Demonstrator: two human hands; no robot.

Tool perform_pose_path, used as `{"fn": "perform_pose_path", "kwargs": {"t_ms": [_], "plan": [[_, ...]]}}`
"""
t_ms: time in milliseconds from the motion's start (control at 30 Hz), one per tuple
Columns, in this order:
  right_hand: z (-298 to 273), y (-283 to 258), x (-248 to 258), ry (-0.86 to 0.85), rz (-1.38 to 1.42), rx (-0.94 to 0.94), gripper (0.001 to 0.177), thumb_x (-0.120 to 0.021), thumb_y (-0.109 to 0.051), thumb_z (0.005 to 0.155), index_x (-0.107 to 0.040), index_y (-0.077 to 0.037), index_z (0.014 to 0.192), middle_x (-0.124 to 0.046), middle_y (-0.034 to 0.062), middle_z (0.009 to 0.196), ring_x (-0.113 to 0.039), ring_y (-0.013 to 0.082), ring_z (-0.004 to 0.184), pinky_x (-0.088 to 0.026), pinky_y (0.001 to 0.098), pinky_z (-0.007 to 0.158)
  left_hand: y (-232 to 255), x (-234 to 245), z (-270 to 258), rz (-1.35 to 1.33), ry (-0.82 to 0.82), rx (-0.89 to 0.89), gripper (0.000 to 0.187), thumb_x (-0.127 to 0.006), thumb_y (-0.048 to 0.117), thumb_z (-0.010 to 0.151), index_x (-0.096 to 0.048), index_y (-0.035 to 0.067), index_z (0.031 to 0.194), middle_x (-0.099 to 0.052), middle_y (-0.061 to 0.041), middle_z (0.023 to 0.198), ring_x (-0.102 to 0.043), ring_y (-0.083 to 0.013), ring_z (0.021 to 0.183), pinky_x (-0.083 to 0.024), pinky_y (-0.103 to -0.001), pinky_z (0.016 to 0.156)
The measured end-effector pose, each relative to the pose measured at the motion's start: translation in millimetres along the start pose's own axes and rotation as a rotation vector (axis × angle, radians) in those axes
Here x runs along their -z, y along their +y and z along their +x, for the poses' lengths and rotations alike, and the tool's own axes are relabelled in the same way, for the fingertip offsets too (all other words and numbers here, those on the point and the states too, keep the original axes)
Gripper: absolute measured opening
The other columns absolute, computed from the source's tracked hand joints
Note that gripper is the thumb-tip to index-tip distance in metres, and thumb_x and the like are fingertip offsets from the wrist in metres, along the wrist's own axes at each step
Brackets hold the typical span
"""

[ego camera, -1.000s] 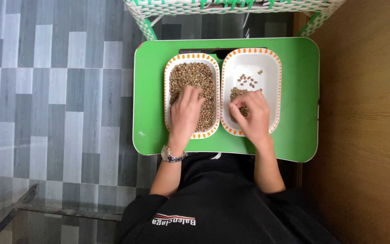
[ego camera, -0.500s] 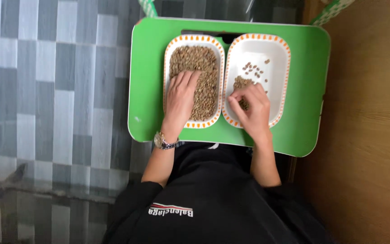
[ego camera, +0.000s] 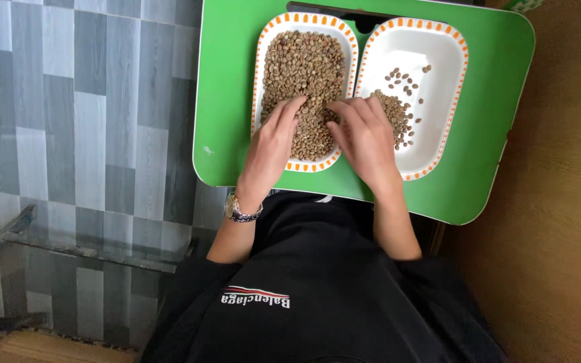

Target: Sorting green coffee beans by hand to remove defects and placing them in a separate tray.

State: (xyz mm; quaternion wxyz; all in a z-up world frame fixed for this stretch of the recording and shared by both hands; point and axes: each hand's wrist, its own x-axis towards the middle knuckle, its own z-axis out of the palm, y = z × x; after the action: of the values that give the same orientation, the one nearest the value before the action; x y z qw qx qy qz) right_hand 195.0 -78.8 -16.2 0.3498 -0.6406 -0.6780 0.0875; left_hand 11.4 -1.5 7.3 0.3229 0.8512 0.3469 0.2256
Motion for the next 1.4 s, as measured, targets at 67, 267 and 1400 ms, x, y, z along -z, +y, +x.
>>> {"fn": "perform_pose_path", "kwargs": {"t_ms": [67,267,1400], "plan": [[5,0,-9,-0.008,-0.041,0.007,0.025,-0.075,-0.009,0.097,-0.070,-0.003,0.121,-0.065,0.0121,0.101,-0.058,0.0324,0.092,-0.053,0.0437,0.082,-1,1,0,-0.005,0.027,-0.005,0.036,-0.053,-0.011,0.098,-0.054,-0.006,0.134,-0.063,-0.024,0.119,-0.066,-0.0378,0.112,-0.056,-0.046,0.096],[15,-1,-23,-0.028,-0.140,0.015,0.029,-0.079,-0.002,0.091,-0.071,-0.004,0.119,-0.064,0.0106,0.106,-0.054,0.0288,0.092,-0.052,0.0415,0.077,-20,-10,-2,0.183,0.072,-0.026,0.021,-0.061,0.001,0.098,-0.065,0.001,0.119,-0.060,-0.012,0.110,-0.059,-0.0244,0.106,-0.051,-0.037,0.089],[-6,11,-15,0.017,0.040,0.064,0.009,-0.070,-0.018,0.101,-0.070,-0.010,0.101,-0.060,0.0067,0.091,-0.059,0.0290,0.087,-0.054,0.0388,0.076,-24,-13,-10,0.219,0.061,-0.083,0.013,-0.067,0.020,0.099,-0.064,0.009,0.092,-0.050,-0.004,0.092,-0.052,-0.0243,0.090,-0.045,-0.037,0.078]]}}
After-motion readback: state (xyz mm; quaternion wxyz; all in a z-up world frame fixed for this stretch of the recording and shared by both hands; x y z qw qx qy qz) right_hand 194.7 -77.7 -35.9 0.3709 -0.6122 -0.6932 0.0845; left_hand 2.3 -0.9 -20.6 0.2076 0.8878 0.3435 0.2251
